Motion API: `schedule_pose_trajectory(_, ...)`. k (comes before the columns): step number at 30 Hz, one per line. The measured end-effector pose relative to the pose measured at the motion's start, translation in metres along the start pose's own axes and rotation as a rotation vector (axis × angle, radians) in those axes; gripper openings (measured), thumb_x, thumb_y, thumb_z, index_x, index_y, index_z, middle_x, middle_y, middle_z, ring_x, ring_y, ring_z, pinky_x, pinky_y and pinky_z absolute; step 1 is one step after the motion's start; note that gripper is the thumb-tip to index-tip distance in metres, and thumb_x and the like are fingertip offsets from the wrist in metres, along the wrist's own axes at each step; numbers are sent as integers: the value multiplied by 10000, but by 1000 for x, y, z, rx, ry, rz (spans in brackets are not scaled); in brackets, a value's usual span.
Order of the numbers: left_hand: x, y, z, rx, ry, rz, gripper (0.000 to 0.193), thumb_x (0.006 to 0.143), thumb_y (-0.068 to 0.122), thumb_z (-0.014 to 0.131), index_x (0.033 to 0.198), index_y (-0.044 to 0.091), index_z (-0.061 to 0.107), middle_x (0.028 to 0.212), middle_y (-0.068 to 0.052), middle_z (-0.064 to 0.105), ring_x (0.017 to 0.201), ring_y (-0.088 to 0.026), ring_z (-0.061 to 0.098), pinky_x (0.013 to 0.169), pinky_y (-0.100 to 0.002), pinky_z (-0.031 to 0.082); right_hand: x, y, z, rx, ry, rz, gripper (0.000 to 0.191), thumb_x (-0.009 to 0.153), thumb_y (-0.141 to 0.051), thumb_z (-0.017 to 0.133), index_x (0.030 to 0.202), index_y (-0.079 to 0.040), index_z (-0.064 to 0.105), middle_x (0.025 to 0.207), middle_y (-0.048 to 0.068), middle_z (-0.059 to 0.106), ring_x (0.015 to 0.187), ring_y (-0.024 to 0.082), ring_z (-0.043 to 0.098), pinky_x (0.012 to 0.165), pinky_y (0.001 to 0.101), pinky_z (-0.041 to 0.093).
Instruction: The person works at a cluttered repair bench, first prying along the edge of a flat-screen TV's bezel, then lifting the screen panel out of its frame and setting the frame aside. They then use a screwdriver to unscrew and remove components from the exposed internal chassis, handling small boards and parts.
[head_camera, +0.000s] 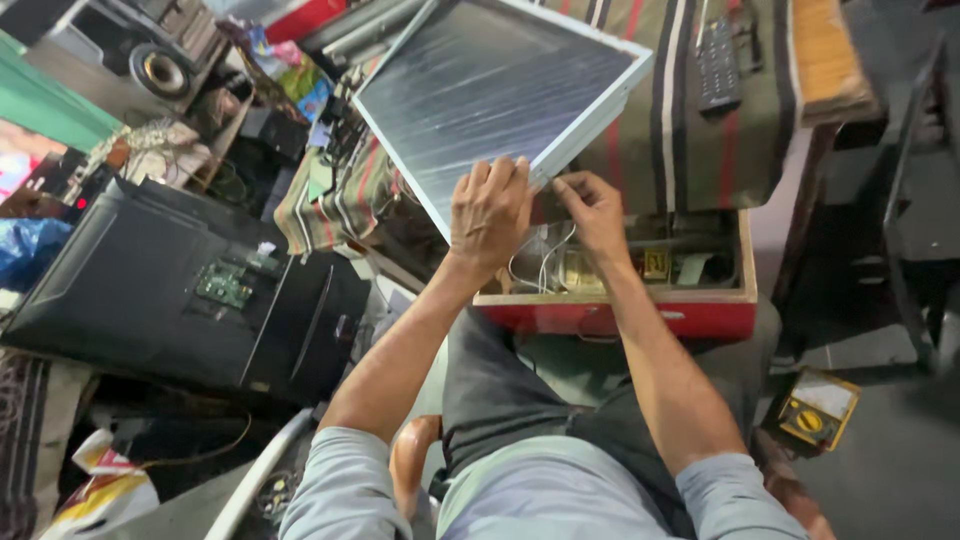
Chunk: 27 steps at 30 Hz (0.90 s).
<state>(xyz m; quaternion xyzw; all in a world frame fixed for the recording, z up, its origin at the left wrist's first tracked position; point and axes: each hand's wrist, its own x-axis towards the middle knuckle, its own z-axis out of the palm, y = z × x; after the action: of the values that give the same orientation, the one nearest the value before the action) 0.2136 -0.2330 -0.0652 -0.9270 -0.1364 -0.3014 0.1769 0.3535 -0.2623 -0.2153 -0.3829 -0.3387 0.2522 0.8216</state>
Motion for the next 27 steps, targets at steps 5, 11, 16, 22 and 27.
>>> schedule_pose_trajectory(5,12,-9,-14,58,-9,41,342,898,203,691,1186,22,653,1003,-83,585,952,-279,590,785,-410,495,10,-16,13,-34,3,-15,117,999,-130,705,1021,-18,731,871,-17,711,780,43,615,699,221,492)
schedule_pose_trajectory(11,21,-15,-26,62,-12,68,289,902,213,696,1108,21,632,967,-101,566,910,-291,590,742,-415,501,16,-29,32,34,30,-45,129,1003,-144,705,1024,-20,737,873,-10,714,772,50,617,699,221,488)
schedule_pose_trajectory(16,23,-16,-27,51,0,77,291,906,221,696,1100,13,633,967,-102,564,910,-291,592,739,-416,500,10,-34,40,96,56,-11,139,1008,-151,702,1001,-18,743,892,-6,733,795,44,619,715,212,489)
schedule_pose_trajectory(22,24,-15,-24,19,-10,28,276,904,233,707,1070,19,653,943,-100,553,914,-291,584,750,-424,500,2,-38,44,155,115,63,158,997,-171,704,1009,-17,739,890,2,740,785,54,625,700,219,485)
schedule_pose_trajectory(27,25,-14,-24,-19,-1,19,262,899,223,701,1061,23,655,959,-99,559,936,-288,584,776,-422,499,1,-32,45,137,132,30,171,985,-187,707,1027,-23,734,926,17,760,818,57,671,717,218,505)
